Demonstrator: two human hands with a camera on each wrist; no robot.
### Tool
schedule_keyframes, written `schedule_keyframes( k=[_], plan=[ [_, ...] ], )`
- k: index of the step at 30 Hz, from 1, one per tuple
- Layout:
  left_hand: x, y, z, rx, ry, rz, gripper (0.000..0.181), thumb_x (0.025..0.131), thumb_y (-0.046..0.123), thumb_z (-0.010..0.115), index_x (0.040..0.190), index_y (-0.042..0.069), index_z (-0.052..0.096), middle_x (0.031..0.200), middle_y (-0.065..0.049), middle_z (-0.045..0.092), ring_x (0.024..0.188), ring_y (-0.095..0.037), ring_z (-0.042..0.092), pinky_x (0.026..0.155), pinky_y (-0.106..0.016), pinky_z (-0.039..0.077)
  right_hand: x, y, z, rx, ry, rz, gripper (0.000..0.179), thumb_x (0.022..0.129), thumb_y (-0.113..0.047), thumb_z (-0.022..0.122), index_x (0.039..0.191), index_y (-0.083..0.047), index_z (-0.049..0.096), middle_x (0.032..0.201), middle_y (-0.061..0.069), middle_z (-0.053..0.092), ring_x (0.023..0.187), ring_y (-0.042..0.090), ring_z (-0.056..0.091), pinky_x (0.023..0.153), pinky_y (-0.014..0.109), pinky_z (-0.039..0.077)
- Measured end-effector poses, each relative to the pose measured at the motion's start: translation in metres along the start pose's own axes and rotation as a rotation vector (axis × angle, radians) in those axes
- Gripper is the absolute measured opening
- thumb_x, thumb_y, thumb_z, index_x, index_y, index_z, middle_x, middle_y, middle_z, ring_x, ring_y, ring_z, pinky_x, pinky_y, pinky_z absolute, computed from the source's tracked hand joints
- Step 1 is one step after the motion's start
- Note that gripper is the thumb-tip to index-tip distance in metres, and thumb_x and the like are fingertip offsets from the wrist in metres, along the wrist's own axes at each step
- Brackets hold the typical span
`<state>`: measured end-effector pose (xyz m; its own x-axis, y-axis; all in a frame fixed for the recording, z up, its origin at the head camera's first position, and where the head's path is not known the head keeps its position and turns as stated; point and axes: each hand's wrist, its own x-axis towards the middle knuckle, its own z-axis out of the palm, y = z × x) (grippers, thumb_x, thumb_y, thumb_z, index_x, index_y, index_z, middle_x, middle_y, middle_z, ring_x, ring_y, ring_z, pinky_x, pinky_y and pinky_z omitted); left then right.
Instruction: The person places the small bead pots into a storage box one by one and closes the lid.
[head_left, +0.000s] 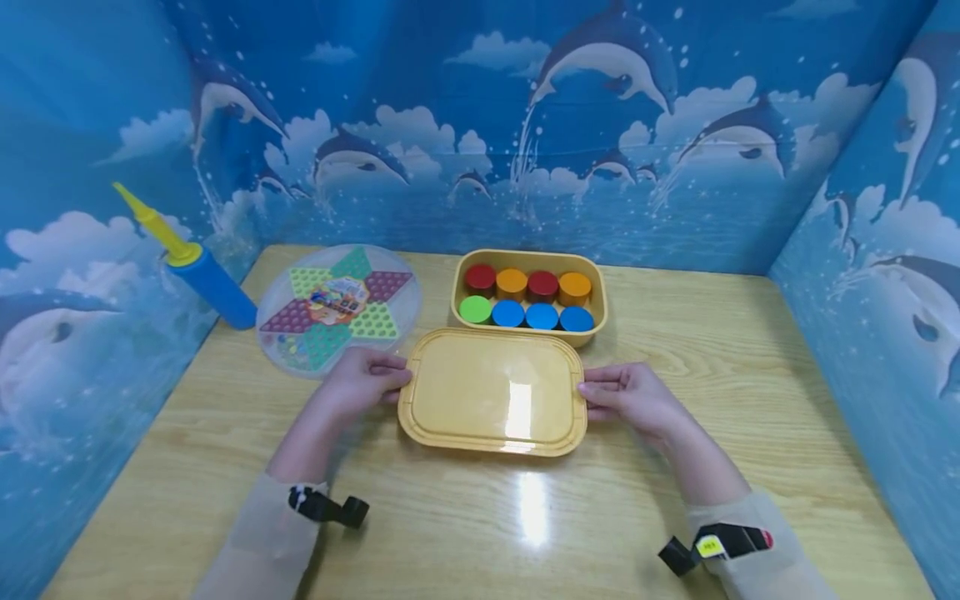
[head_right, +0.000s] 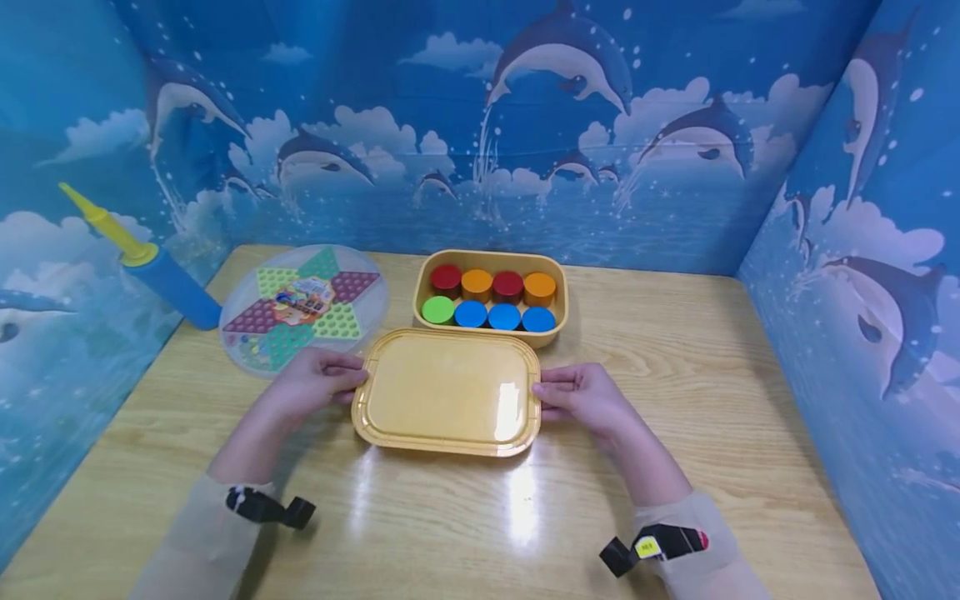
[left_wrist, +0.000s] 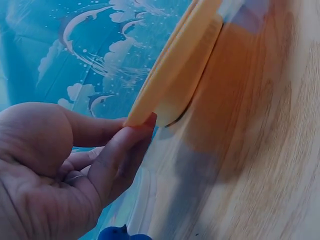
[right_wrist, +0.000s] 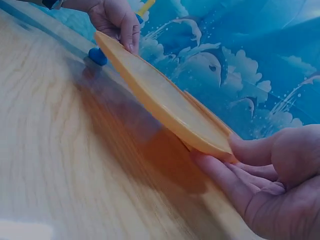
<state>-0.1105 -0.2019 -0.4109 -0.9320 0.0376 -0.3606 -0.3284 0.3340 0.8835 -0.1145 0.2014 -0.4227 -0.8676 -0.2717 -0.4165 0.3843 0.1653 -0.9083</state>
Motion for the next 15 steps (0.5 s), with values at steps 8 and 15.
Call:
schedule_keyframes(
  k=[8,15],
  plan=[
    [-0.016,0.006,-0.006,-0.024,-0.014,0.045,0.034,0.103,0.006,0.069,0.131,-0.013,0.063,0.12,-0.026,0.071,0.094,-0.021,0.075,0.083,-0.03,0.067,-0.022,-0.012,-0.001,-0.079,-0.082,-0.074,0.041,0.103,-0.002,0.068,0.132,0.024,0.057,0.108,0.026,0.076,0.087,0.026,0.078,0.084,0.047,0.067],
    [-0.027,0.018,-0.008,-0.036,-0.048,0.079,0.038,0.106,0.007,0.067,0.138,-0.011,0.061,0.13,-0.027,0.068,0.109,-0.03,0.074,0.088,-0.032,0.065,-0.033,-0.026,-0.008,-0.102,-0.089,-0.125,0.037,0.104,-0.002,0.067,0.128,0.025,0.058,0.105,0.027,0.076,0.085,0.027,0.079,0.084,0.051,0.066]
  ],
)
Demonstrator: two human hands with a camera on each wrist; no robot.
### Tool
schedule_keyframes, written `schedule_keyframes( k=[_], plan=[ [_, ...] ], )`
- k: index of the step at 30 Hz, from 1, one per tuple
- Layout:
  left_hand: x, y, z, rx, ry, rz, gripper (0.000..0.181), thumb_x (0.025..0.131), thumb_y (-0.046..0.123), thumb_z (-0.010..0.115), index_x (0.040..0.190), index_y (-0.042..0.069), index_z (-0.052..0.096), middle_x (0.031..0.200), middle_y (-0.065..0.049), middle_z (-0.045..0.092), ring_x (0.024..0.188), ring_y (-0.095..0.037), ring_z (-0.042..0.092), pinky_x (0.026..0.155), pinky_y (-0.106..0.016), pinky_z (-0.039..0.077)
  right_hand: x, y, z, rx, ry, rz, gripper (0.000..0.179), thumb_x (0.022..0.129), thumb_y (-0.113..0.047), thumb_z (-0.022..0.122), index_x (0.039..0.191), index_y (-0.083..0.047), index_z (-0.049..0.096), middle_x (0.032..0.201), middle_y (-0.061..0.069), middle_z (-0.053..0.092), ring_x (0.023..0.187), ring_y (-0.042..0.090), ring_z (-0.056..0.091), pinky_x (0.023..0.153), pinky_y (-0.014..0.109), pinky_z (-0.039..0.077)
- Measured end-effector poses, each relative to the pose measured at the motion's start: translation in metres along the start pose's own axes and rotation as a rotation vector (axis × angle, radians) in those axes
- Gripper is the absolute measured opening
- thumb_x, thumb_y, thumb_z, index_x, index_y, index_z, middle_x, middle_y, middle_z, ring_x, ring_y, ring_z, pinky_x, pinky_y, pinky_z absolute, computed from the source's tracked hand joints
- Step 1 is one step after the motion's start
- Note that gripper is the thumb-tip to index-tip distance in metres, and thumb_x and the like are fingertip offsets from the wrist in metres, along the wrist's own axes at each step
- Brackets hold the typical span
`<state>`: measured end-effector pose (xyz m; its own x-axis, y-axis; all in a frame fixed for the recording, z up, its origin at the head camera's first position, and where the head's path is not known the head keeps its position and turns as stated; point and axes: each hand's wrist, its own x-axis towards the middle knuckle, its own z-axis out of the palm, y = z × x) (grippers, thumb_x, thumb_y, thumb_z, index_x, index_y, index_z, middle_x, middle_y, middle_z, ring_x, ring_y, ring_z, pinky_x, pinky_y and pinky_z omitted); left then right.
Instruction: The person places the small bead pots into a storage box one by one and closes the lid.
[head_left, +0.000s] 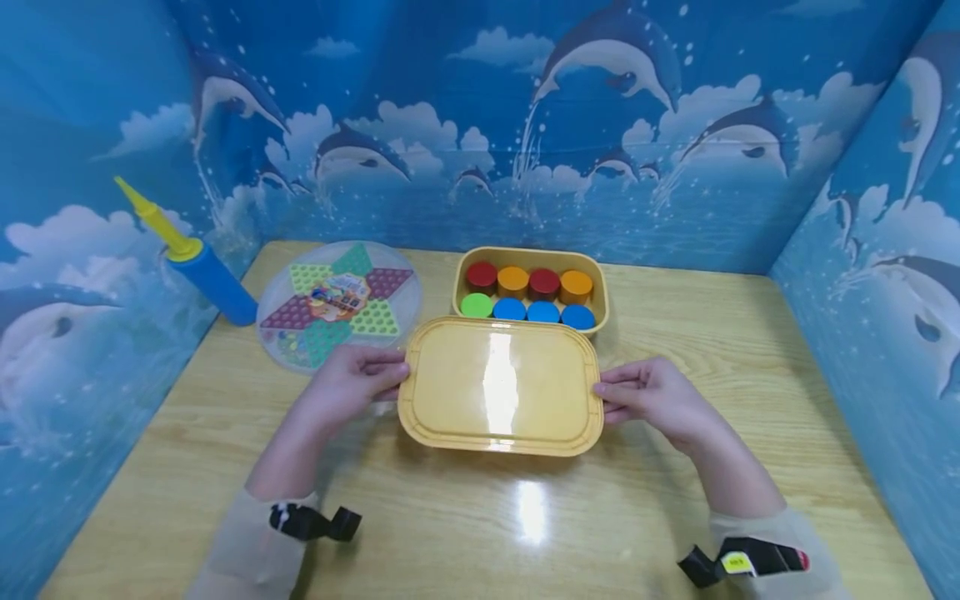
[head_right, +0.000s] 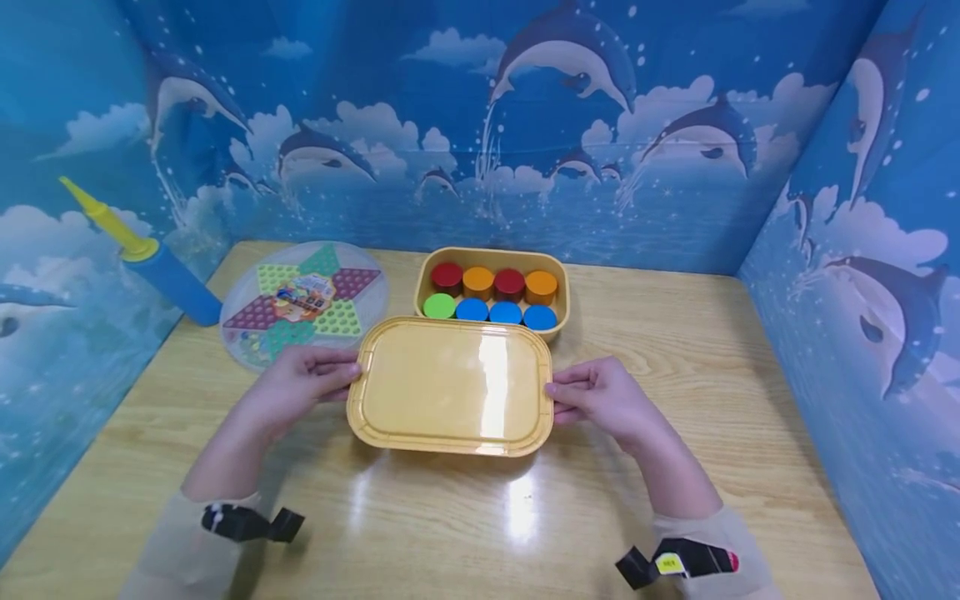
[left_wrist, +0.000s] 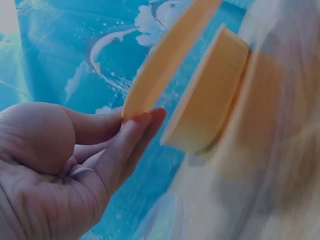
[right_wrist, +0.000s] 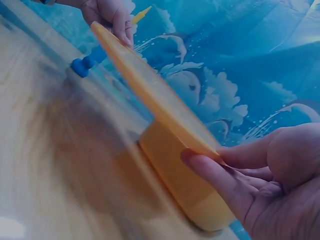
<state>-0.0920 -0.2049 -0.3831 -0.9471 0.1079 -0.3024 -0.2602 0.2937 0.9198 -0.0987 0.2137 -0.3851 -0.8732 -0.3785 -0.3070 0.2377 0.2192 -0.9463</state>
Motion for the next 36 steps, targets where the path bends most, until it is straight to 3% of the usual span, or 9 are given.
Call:
schedule_keyframes(
  k=[7,14,17,21,26,29,32,33,36],
  plan=[
    [0.005,0.022,0.006,0.008,-0.047,0.056,0.043,0.108,0.004,0.061,0.148,-0.01,0.052,0.144,-0.026,0.06,0.125,-0.034,0.066,0.094,-0.032,0.063,0.001,-0.022,-0.008,-0.034,0.088,-0.061,0.039,0.105,-0.002,0.065,0.132,0.024,0.056,0.115,0.029,0.073,0.087,0.024,0.078,0.084,0.045,0.066],
    [0.014,0.046,0.011,0.053,0.006,0.081,0.043,0.11,0.006,0.057,0.151,-0.007,0.051,0.141,-0.022,0.064,0.121,-0.03,0.069,0.091,-0.03,0.064,0.005,-0.049,-0.012,-0.141,0.145,-0.109,0.038,0.107,-0.003,0.062,0.137,0.021,0.056,0.126,0.034,0.067,0.093,0.017,0.077,0.087,0.039,0.066],
    [0.018,0.051,0.017,0.071,0.065,0.172,0.041,0.11,0.005,0.056,0.149,-0.008,0.052,0.135,-0.023,0.068,0.116,-0.031,0.071,0.089,-0.032,0.065,0.006,-0.056,-0.01,-0.183,0.187,-0.144,0.041,0.109,-0.003,0.058,0.143,0.018,0.052,0.131,0.032,0.065,0.103,0.02,0.076,0.088,0.034,0.065],
    [0.021,0.054,0.03,0.032,0.152,0.359,0.04,0.11,0.004,0.055,0.146,-0.011,0.054,0.128,-0.027,0.069,0.117,-0.035,0.07,0.098,-0.039,0.062,0.005,-0.062,-0.004,-0.196,0.214,-0.218,0.042,0.114,-0.009,0.047,0.151,0.013,0.047,0.141,0.028,0.061,0.128,0.03,0.064,0.103,0.033,0.058],
    [0.022,0.059,0.045,-0.074,0.263,0.453,0.048,0.114,0.023,0.052,0.151,-0.007,0.05,0.141,-0.025,0.063,0.131,-0.032,0.062,0.113,-0.037,0.052,0.005,-0.067,0.005,-0.127,0.233,-0.292,0.052,0.118,-0.027,0.036,0.153,0.01,0.046,0.149,0.023,0.056,0.146,0.03,0.047,0.121,0.039,0.042],
    [0.026,0.058,0.053,-0.156,0.364,0.524,0.041,0.115,0.025,0.05,0.118,-0.009,0.071,0.102,-0.018,0.073,0.097,-0.02,0.068,0.087,-0.024,0.057,0.008,-0.068,0.009,-0.022,0.265,-0.302,0.058,0.117,-0.033,0.032,0.153,0.011,0.042,0.156,0.024,0.048,0.15,0.031,0.04,0.125,0.043,0.036],
    [0.03,0.057,0.06,-0.258,0.428,0.618,0.047,0.115,0.02,0.047,0.072,0.004,0.055,0.064,-0.003,0.044,0.061,-0.015,0.042,0.053,-0.025,0.035,0.011,-0.068,0.012,0.071,0.315,-0.3,0.061,0.117,-0.037,0.032,0.15,0.014,0.04,0.162,0.025,0.039,0.152,0.033,0.035,0.126,0.047,0.033],
    [0.032,0.057,0.061,-0.285,0.443,0.632,0.049,0.115,0.02,0.046,0.067,0.009,0.046,0.061,0.001,0.033,0.057,-0.014,0.031,0.049,-0.027,0.025,0.013,-0.068,0.013,0.1,0.33,-0.304,0.062,0.117,-0.037,0.031,0.149,0.015,0.041,0.162,0.026,0.039,0.152,0.034,0.035,0.126,0.048,0.032],
    [0.034,0.057,0.065,-0.36,0.463,0.634,0.052,0.116,0.021,0.044,0.067,0.005,0.051,0.061,0.002,0.037,0.057,-0.012,0.034,0.05,-0.023,0.027,0.017,-0.066,0.016,0.156,0.38,-0.309,0.064,0.117,-0.039,0.031,0.15,0.014,0.042,0.16,0.027,0.04,0.151,0.034,0.036,0.127,0.048,0.031]
  ],
)
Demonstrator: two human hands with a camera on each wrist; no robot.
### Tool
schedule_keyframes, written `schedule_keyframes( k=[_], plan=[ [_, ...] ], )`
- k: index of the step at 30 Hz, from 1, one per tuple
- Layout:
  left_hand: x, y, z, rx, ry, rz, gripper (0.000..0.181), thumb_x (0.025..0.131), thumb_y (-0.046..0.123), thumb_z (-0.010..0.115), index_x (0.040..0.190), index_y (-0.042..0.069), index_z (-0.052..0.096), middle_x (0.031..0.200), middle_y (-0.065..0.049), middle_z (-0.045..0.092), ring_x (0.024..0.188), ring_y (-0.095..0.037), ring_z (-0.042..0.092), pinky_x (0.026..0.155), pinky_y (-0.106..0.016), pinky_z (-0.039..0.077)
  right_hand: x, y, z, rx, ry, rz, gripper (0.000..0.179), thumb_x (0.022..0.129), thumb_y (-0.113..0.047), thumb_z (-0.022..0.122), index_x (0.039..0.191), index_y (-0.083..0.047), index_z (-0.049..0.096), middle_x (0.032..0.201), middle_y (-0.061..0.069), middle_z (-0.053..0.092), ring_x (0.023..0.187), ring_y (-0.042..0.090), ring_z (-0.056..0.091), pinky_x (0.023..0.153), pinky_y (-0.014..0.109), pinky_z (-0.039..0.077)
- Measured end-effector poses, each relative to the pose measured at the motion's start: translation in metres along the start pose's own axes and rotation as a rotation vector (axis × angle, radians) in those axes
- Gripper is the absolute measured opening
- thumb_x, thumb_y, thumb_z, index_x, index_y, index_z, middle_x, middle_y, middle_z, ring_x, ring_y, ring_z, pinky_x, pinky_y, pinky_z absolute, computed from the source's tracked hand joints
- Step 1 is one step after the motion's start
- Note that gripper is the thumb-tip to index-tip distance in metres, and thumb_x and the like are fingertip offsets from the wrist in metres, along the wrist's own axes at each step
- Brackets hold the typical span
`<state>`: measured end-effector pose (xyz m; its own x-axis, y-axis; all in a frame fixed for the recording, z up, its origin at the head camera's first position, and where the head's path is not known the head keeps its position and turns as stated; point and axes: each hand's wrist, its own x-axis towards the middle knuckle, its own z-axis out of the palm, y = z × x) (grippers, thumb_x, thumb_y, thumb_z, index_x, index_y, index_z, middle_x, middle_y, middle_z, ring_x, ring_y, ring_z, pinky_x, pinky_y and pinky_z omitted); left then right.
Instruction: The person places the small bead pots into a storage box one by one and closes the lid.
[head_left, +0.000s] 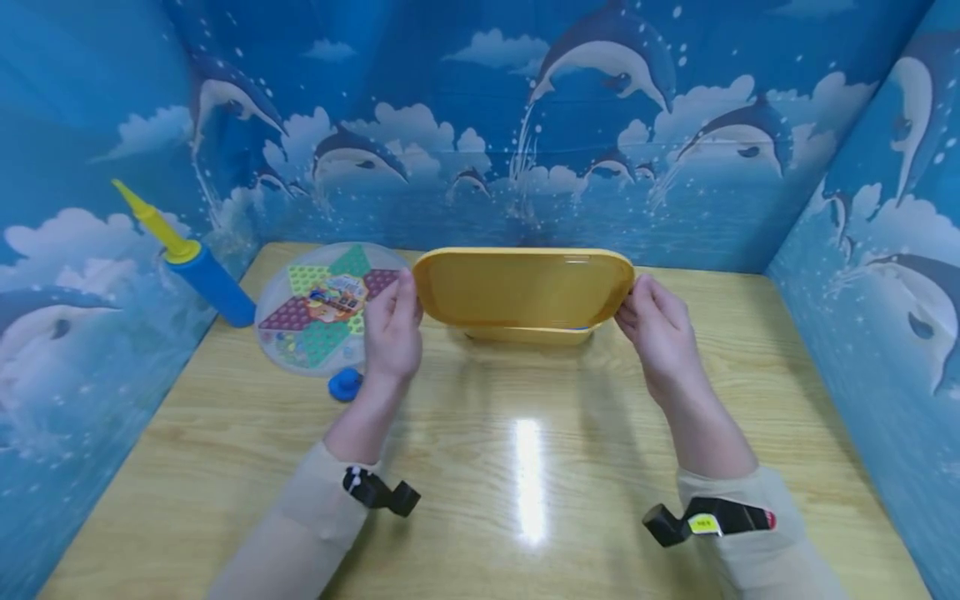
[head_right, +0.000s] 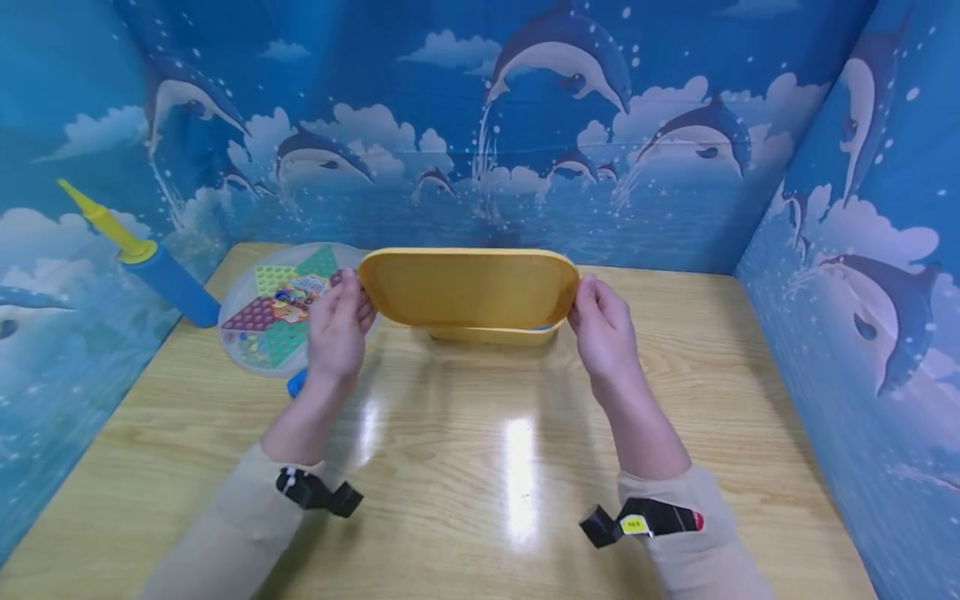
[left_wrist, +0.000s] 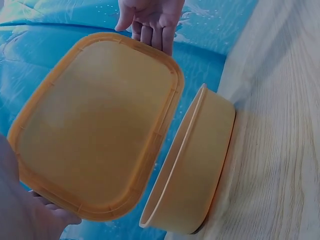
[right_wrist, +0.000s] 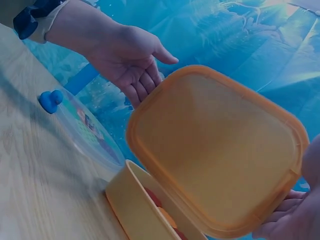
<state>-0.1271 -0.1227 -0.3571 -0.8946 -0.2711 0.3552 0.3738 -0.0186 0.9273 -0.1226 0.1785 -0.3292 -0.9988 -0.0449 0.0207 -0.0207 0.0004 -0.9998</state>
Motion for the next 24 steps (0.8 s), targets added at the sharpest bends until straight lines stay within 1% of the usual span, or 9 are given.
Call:
schedule_keyframes(
  k=[4,5,9,15,18,20,21,22,24],
  plan=[
    [-0.001,-0.002,0.003,-0.036,0.051,-0.062,0.054,0.116,0.025,0.044,0.088,-0.011,0.073,0.077,-0.004,0.068,0.073,-0.011,0.06,0.069,-0.02,0.053,0.002,0.004,0.003,0.034,0.053,0.007,0.063,0.117,-0.039,0.031,0.154,0.011,0.042,0.158,0.026,0.045,0.15,0.03,0.038,0.127,0.047,0.03],
    [-0.001,-0.003,0.003,-0.012,0.056,-0.08,0.056,0.116,0.026,0.044,0.085,-0.013,0.07,0.072,-0.004,0.065,0.069,-0.01,0.057,0.065,-0.02,0.05,0.003,0.004,0.003,0.039,0.061,0.011,0.062,0.117,-0.038,0.031,0.154,0.011,0.042,0.158,0.026,0.045,0.15,0.029,0.039,0.128,0.047,0.029],
    [-0.001,-0.002,0.004,-0.033,0.066,-0.172,0.052,0.116,0.027,0.045,0.105,-0.014,0.074,0.098,-0.017,0.077,0.088,-0.014,0.07,0.084,-0.022,0.06,0.002,0.003,0.004,0.06,0.081,0.034,0.059,0.117,-0.037,0.034,0.151,0.01,0.047,0.158,0.024,0.046,0.15,0.028,0.039,0.128,0.047,0.027],
    [-0.001,0.009,0.004,-0.135,0.024,-0.299,0.045,0.116,0.023,0.045,0.13,-0.015,0.065,0.138,-0.026,0.062,0.137,-0.031,0.057,0.121,-0.039,0.043,0.001,-0.001,0.005,0.149,0.083,0.045,0.048,0.117,-0.034,0.038,0.137,0.004,0.058,0.138,0.013,0.059,0.146,0.019,0.041,0.13,0.04,0.024],
    [0.0,0.014,0.003,-0.118,-0.018,-0.312,0.041,0.114,0.024,0.048,0.104,-0.005,0.074,0.096,-0.022,0.075,0.097,-0.018,0.071,0.096,-0.018,0.053,-0.001,-0.004,0.004,0.169,0.046,0.049,0.055,0.118,-0.033,0.033,0.153,0.007,0.046,0.155,0.014,0.05,0.152,0.018,0.033,0.131,0.037,0.019],
    [0.0,0.017,0.002,-0.095,-0.058,-0.305,0.043,0.114,0.025,0.05,0.078,0.004,0.061,0.065,-0.009,0.052,0.064,-0.011,0.047,0.065,-0.014,0.038,-0.003,-0.006,0.002,0.175,0.008,0.049,0.059,0.118,-0.034,0.031,0.163,0.005,0.029,0.172,0.013,0.026,0.158,0.019,0.018,0.132,0.037,0.013],
    [0.001,0.019,0.0,-0.074,-0.084,-0.302,0.043,0.113,0.026,0.051,0.074,0.006,0.054,0.062,-0.007,0.038,0.062,-0.013,0.036,0.062,-0.017,0.034,-0.003,-0.007,0.001,0.173,-0.008,0.046,0.061,0.118,-0.035,0.031,0.164,0.004,0.023,0.174,0.013,0.017,0.159,0.021,0.013,0.132,0.037,0.011],
    [0.001,0.02,-0.001,-0.06,-0.115,-0.307,0.042,0.113,0.027,0.052,0.077,0.005,0.055,0.066,-0.008,0.041,0.065,-0.014,0.038,0.063,-0.018,0.034,-0.004,-0.008,0.0,0.176,-0.025,0.043,0.062,0.118,-0.035,0.031,0.165,0.003,0.019,0.175,0.013,0.011,0.16,0.021,0.008,0.132,0.037,0.009],
    [0.001,0.022,-0.005,-0.03,-0.189,-0.313,0.042,0.112,0.028,0.053,0.1,-0.01,0.065,0.098,-0.023,0.065,0.095,-0.014,0.06,0.093,-0.013,0.047,-0.005,-0.009,-0.001,0.179,-0.064,0.034,0.066,0.117,-0.037,0.034,0.165,0.003,0.013,0.176,0.011,0.001,0.16,0.022,0.001,0.132,0.036,0.006]
  ],
)
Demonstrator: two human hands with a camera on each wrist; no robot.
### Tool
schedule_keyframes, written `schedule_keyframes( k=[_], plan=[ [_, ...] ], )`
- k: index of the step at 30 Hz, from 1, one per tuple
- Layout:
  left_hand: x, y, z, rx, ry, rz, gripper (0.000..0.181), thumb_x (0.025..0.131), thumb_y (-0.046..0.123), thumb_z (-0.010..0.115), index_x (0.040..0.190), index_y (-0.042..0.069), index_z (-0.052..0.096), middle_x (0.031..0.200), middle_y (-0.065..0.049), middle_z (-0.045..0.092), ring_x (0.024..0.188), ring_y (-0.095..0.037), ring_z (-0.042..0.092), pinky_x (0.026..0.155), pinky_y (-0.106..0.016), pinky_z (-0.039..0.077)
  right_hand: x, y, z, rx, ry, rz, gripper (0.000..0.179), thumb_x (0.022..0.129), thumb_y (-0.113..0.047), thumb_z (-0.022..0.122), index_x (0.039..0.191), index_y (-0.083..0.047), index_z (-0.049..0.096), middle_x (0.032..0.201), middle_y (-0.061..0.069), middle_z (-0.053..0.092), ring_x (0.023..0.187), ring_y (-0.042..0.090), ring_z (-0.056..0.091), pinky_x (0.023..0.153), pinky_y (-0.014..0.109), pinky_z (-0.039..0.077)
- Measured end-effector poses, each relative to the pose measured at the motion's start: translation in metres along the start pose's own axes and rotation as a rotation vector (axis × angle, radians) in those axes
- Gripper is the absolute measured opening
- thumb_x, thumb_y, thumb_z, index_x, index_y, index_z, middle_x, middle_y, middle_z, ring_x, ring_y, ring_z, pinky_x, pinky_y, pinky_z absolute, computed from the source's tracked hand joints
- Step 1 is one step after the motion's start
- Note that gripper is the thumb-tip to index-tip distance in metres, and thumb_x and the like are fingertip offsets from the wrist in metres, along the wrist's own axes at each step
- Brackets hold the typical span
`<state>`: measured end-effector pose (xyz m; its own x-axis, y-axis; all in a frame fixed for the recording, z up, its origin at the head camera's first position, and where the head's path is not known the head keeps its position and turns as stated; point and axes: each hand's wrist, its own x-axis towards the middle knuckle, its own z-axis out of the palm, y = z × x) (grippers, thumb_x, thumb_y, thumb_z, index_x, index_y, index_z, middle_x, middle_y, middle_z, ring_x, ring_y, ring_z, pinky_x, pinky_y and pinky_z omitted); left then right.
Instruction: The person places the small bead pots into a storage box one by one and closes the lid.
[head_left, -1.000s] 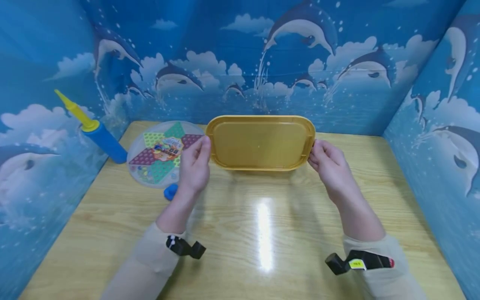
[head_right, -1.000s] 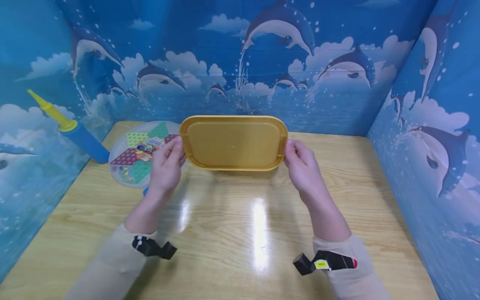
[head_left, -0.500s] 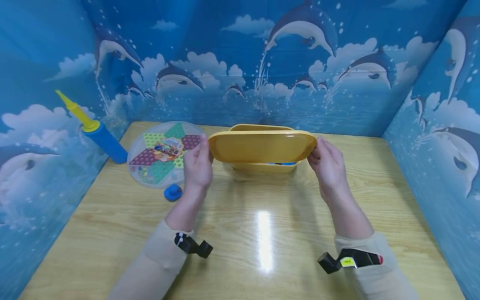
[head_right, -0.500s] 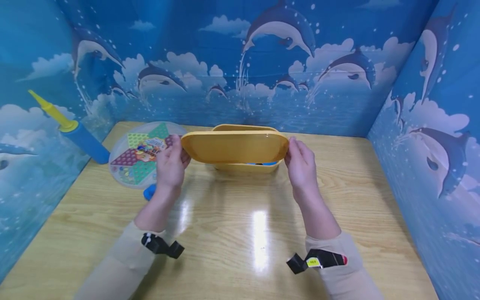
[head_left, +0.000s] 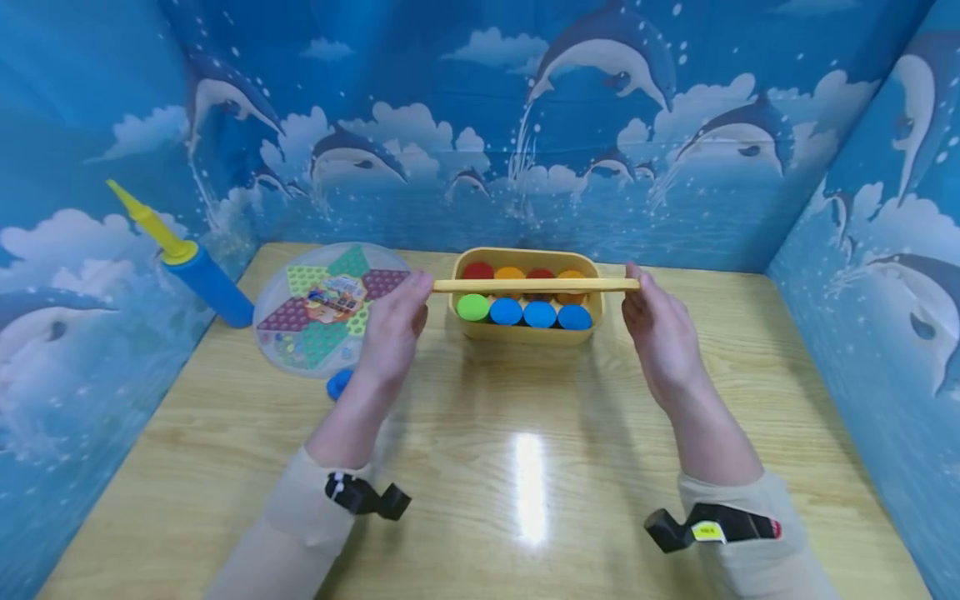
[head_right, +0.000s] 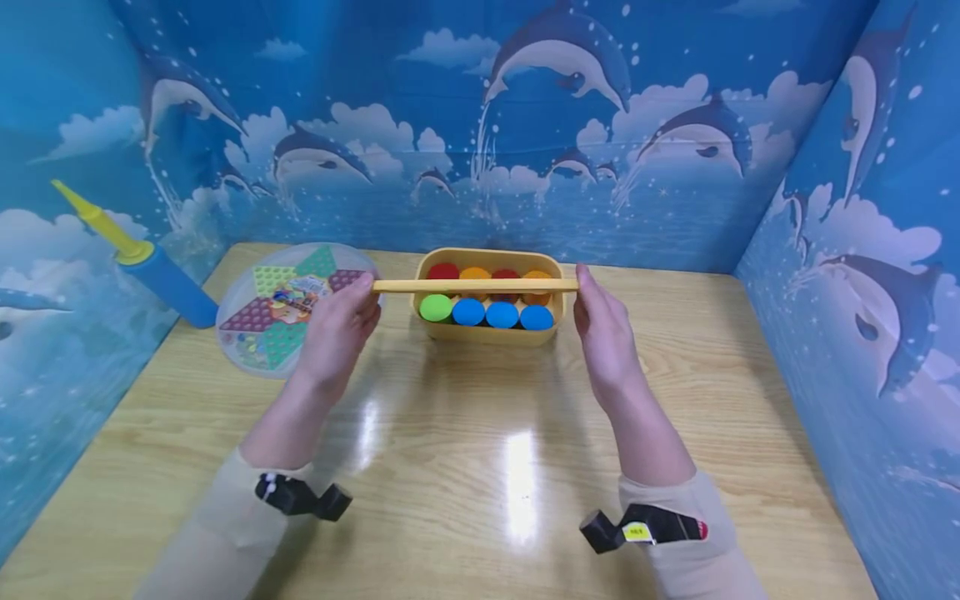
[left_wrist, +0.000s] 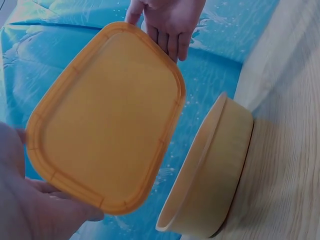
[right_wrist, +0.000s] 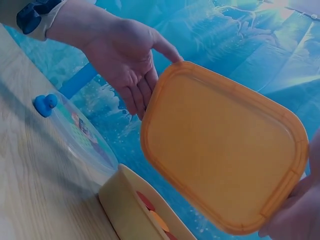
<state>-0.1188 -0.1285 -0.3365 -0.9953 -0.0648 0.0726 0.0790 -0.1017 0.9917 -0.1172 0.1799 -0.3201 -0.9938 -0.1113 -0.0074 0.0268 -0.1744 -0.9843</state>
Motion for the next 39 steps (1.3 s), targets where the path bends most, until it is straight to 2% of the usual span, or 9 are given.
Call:
schedule_keyframes(
  k=[2,4,9,13,17,21,25,33,39],
  plan=[
    [-0.001,0.001,-0.004,0.057,-0.054,-0.019,0.055,0.11,0.03,0.056,0.143,-0.013,0.053,0.148,-0.029,0.053,0.14,-0.021,0.049,0.122,-0.027,0.036,-0.001,-0.001,-0.002,-0.016,-0.037,-0.002,0.07,0.117,-0.039,0.038,0.166,0.001,0.009,0.176,0.008,-0.004,0.16,0.02,-0.003,0.132,0.035,0.005],
    [-0.001,0.002,-0.007,0.103,-0.106,-0.008,0.062,0.109,0.03,0.058,0.153,-0.011,0.044,0.169,-0.021,0.027,0.155,-0.023,0.027,0.13,-0.038,0.024,-0.003,-0.002,-0.005,-0.053,-0.085,0.001,0.073,0.116,-0.038,0.041,0.166,0.0,0.005,0.176,0.005,-0.008,0.16,0.018,-0.007,0.132,0.035,0.003],
    [0.001,-0.001,-0.011,0.134,-0.196,0.028,0.035,0.106,0.021,0.064,0.127,-0.007,0.061,0.139,-0.021,0.056,0.129,-0.024,0.052,0.12,-0.043,0.041,-0.003,-0.001,-0.014,-0.148,-0.183,0.033,0.077,0.113,-0.027,0.051,0.166,0.001,0.001,0.176,0.003,-0.013,0.16,0.017,-0.009,0.133,0.038,0.005],
    [0.001,-0.005,-0.016,0.162,-0.25,0.017,0.051,0.101,0.015,0.074,0.145,-0.002,0.057,0.135,-0.014,0.065,0.126,-0.023,0.061,0.114,-0.04,0.05,0.0,0.005,-0.02,-0.263,-0.235,0.052,0.087,0.11,-0.023,0.062,0.167,-0.004,-0.002,0.176,0.003,-0.012,0.16,0.024,0.014,0.127,0.032,0.028],
    [0.002,-0.011,-0.018,0.215,-0.281,0.024,0.083,0.09,0.016,0.088,0.159,0.004,0.044,0.153,-0.007,0.055,0.137,-0.02,0.055,0.115,-0.033,0.05,0.001,0.014,-0.024,-0.287,-0.271,0.021,0.103,0.101,-0.01,0.074,0.168,-0.009,-0.004,0.176,0.007,-0.007,0.155,0.028,0.03,0.112,0.025,0.048],
    [0.003,-0.017,-0.018,0.228,-0.282,-0.004,0.11,0.079,0.016,0.097,0.165,0.004,0.03,0.169,-0.01,0.034,0.146,-0.02,0.046,0.114,-0.029,0.048,0.003,0.022,-0.026,-0.258,-0.26,-0.009,0.119,0.087,0.004,0.085,0.169,-0.011,0.0,0.177,0.004,0.001,0.154,0.025,0.034,0.108,0.031,0.053],
    [0.003,-0.022,-0.016,0.25,-0.255,-0.06,0.126,0.073,0.015,0.101,0.166,0.004,0.017,0.174,-0.013,0.017,0.149,-0.021,0.042,0.114,-0.027,0.048,0.004,0.027,-0.026,-0.294,-0.211,0.006,0.128,0.077,0.004,0.093,0.169,-0.011,0.005,0.177,0.0,0.007,0.153,0.021,0.036,0.106,0.031,0.054],
    [0.006,-0.029,-0.012,0.258,-0.209,-0.133,0.135,0.064,0.013,0.104,0.165,0.0,0.015,0.173,-0.014,0.012,0.149,-0.024,0.043,0.108,-0.024,0.052,0.005,0.037,-0.029,-0.328,-0.189,0.031,0.132,0.073,0.0,0.097,0.169,-0.011,0.007,0.176,0.0,0.007,0.152,0.02,0.037,0.105,0.029,0.054],
    [0.013,-0.032,-0.009,0.3,-0.208,-0.113,0.135,0.065,0.018,0.104,0.167,0.006,0.018,0.173,-0.011,0.02,0.146,-0.022,0.047,0.106,-0.025,0.054,0.01,0.033,-0.03,-0.397,-0.179,0.039,0.134,0.073,-0.005,0.099,0.169,-0.013,0.006,0.176,-0.002,0.004,0.154,0.017,0.032,0.106,0.025,0.052]
  ],
)
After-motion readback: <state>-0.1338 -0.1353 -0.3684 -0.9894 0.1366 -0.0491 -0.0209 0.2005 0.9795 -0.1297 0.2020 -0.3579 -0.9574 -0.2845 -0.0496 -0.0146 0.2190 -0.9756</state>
